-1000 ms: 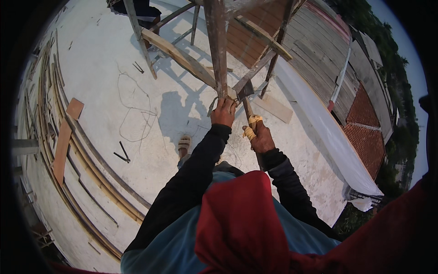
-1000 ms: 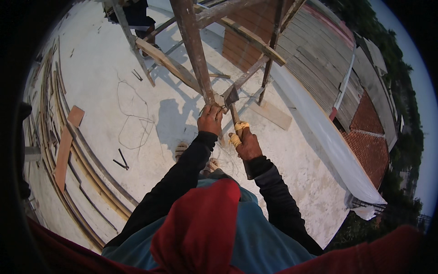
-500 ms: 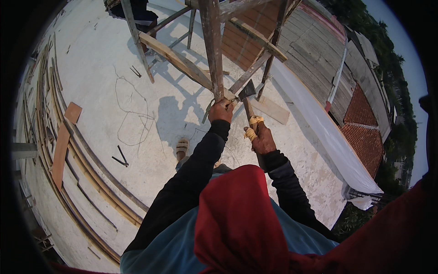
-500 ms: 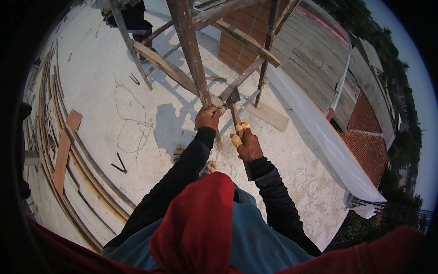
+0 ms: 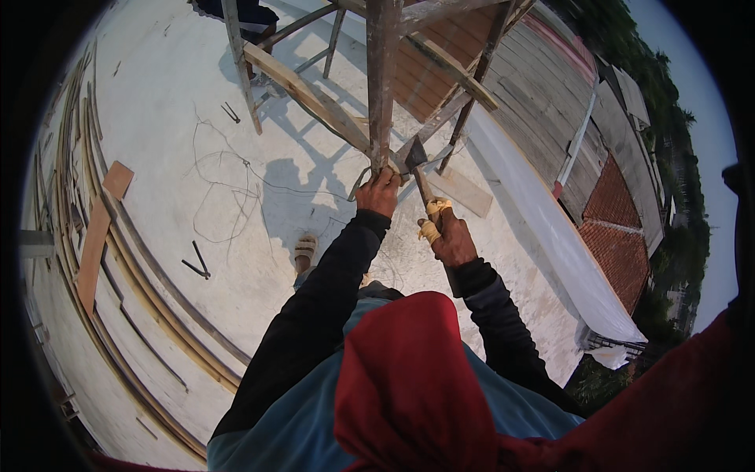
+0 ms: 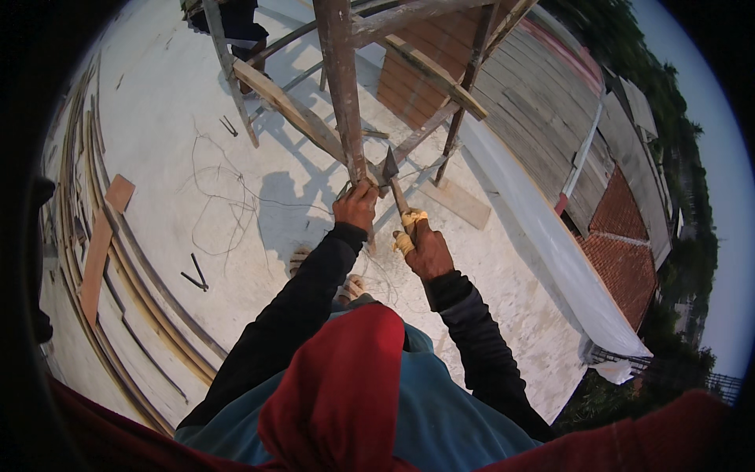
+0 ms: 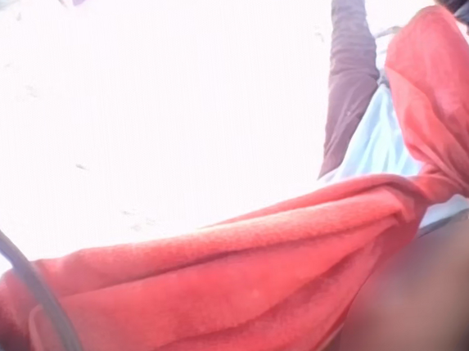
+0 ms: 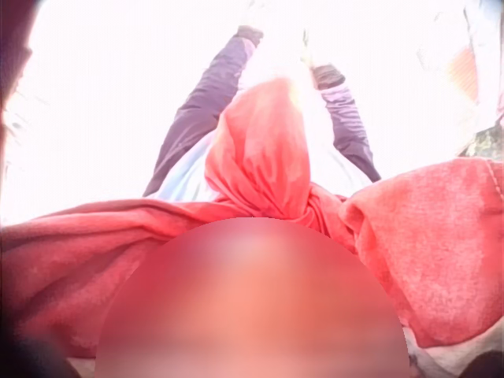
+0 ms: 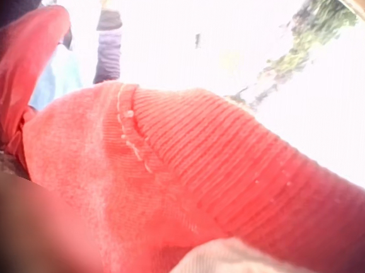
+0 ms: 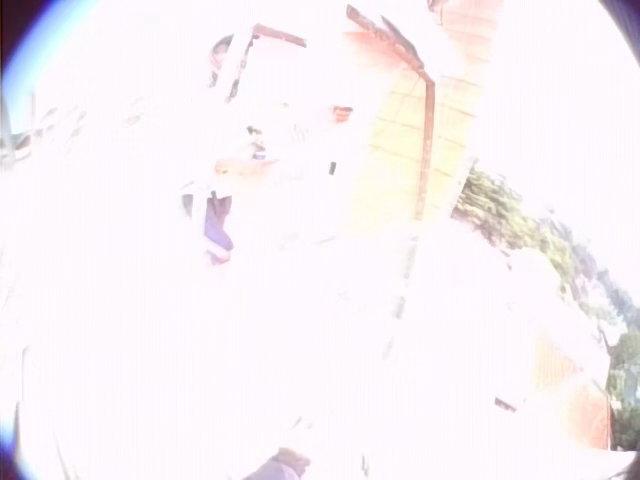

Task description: The person ties thin wire around wooden scaffolding poles on a rooftop. They repeatedly wrap and twist the wire by hand to secure the joints, occasionally using pliers to tighten the connections.

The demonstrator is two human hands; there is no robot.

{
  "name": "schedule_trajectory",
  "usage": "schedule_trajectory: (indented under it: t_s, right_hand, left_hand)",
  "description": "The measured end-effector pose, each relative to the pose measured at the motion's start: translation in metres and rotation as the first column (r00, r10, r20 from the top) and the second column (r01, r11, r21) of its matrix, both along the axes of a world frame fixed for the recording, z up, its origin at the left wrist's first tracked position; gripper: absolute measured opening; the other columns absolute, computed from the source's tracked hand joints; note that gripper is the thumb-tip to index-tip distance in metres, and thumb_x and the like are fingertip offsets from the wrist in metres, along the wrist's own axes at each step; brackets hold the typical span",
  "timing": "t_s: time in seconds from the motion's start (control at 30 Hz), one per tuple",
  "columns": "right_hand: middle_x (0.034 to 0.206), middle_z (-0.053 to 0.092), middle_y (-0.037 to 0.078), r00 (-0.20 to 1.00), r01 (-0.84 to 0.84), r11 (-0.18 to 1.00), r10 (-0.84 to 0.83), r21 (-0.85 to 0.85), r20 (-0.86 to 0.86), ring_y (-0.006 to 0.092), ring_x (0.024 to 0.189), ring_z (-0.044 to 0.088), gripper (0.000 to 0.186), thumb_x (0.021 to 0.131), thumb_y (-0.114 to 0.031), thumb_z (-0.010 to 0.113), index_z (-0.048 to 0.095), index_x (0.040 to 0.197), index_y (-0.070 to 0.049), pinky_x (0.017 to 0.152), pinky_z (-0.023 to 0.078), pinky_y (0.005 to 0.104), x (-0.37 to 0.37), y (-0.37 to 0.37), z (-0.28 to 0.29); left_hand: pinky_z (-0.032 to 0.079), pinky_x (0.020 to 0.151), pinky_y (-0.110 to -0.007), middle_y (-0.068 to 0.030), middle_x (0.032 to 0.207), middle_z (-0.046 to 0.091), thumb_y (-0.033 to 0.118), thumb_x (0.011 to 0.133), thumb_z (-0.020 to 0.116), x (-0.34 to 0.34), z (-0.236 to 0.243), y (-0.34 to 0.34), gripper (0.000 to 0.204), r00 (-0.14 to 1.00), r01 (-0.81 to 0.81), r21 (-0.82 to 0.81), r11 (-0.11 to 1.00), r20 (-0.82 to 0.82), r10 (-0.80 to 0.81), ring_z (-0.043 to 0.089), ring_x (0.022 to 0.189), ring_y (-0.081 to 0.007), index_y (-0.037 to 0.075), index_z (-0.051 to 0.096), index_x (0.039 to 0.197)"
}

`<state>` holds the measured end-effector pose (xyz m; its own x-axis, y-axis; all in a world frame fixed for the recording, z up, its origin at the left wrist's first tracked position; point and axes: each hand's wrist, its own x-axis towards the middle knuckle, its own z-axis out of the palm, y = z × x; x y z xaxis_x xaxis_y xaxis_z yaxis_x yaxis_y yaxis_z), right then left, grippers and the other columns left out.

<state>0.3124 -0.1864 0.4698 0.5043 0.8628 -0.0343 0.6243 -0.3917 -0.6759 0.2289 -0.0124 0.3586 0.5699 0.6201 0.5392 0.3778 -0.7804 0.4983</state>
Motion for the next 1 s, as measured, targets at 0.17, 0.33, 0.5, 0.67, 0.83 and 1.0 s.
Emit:
schedule_trajectory:
  t_s: [0.17, 0.33, 0.5, 0.67, 0.83, 1.0]
  right_hand:
    - [0.084, 0.071, 0.021, 0.996, 0.082, 0.968, -0.088, 0.239, 0.014, 0.0399, 0.074, 0.073, 0.051, 0.098, -0.025, 0.069, 0.047, 0.132, 0.007, 0.062, 0.057, 0.0425, -0.019, 0.003, -0.011]
    - [0.086, 0.072, 0.02, 0.998, 0.045, 0.998, -0.047, 0.033, 0.05, 0.0384, 0.075, 0.074, 0.05, 0.098, -0.023, 0.069, 0.047, 0.133, 0.005, 0.064, 0.057, 0.042, -0.015, 0.007, -0.023]
    - [0.089, 0.071, 0.021, 0.998, -0.003, 0.98, -0.01, 0.2, 0.061, 0.0407, 0.075, 0.073, 0.052, 0.098, -0.021, 0.067, 0.044, 0.137, 0.004, 0.062, 0.057, 0.0434, -0.009, 0.003, -0.017]
    - [0.089, 0.072, 0.021, 0.995, 0.029, 0.977, -0.049, 0.212, 0.091, 0.0398, 0.073, 0.072, 0.056, 0.098, -0.017, 0.066, 0.038, 0.142, 0.004, 0.06, 0.057, 0.0431, -0.02, 0.003, -0.03]
    - [0.084, 0.07, 0.022, 0.999, 0.018, 0.992, -0.024, 0.127, 0.041, 0.0415, 0.071, 0.071, 0.056, 0.098, -0.021, 0.067, 0.04, 0.141, 0.002, 0.059, 0.056, 0.0452, -0.017, 0.007, -0.045]
    - [0.082, 0.07, 0.024, 0.999, 0.042, 0.975, -0.041, 0.219, -0.005, 0.0439, 0.071, 0.07, 0.054, 0.098, -0.026, 0.068, 0.044, 0.138, 0.001, 0.058, 0.055, 0.0498, -0.012, 0.001, -0.045]
  left_hand:
    - [0.057, 0.066, -0.042, 0.0015, 0.097, 0.065, 0.004, 0.077, 0.072, 0.001, -0.004, -0.003, 0.017, 1.0, -0.026, -0.019, 0.999, 0.017, 0.026, 0.071, 0.082, -0.0272, 0.017, 0.071, 0.087]
    - [0.057, 0.062, -0.043, 0.0018, 0.098, 0.066, 0.005, 0.078, 0.07, 0.004, -0.005, -0.002, 0.015, 0.997, -0.054, -0.078, 0.996, -0.066, 0.049, 0.072, 0.078, -0.0279, 0.017, 0.071, 0.086]
    - [0.057, 0.061, -0.044, 0.0016, 0.099, 0.068, 0.006, 0.079, 0.07, 0.002, -0.009, -0.001, 0.014, 0.999, -0.036, -0.04, 0.999, -0.025, 0.035, 0.072, 0.077, -0.0273, 0.017, 0.072, 0.087]
    - [0.057, 0.066, -0.044, -0.0002, 0.098, 0.069, 0.01, 0.079, 0.073, 0.004, -0.009, -0.004, 0.013, 0.998, -0.057, -0.112, 0.992, -0.045, 0.052, 0.072, 0.08, -0.0285, 0.017, 0.073, 0.089]
    - [0.057, 0.076, -0.048, -0.0064, 0.105, 0.073, 0.021, 0.083, 0.076, 0.006, -0.001, -0.004, 0.015, 0.993, -0.097, -0.35, 0.932, -0.103, 0.064, 0.071, 0.088, -0.034, 0.016, 0.076, 0.097]
    - [0.056, 0.08, -0.046, -0.0119, 0.103, 0.075, 0.027, 0.084, 0.078, 0.002, -0.003, 0.008, 0.024, 1.0, 0.014, -0.481, 0.877, -0.002, -0.018, 0.071, 0.089, -0.035, 0.012, 0.075, 0.103]
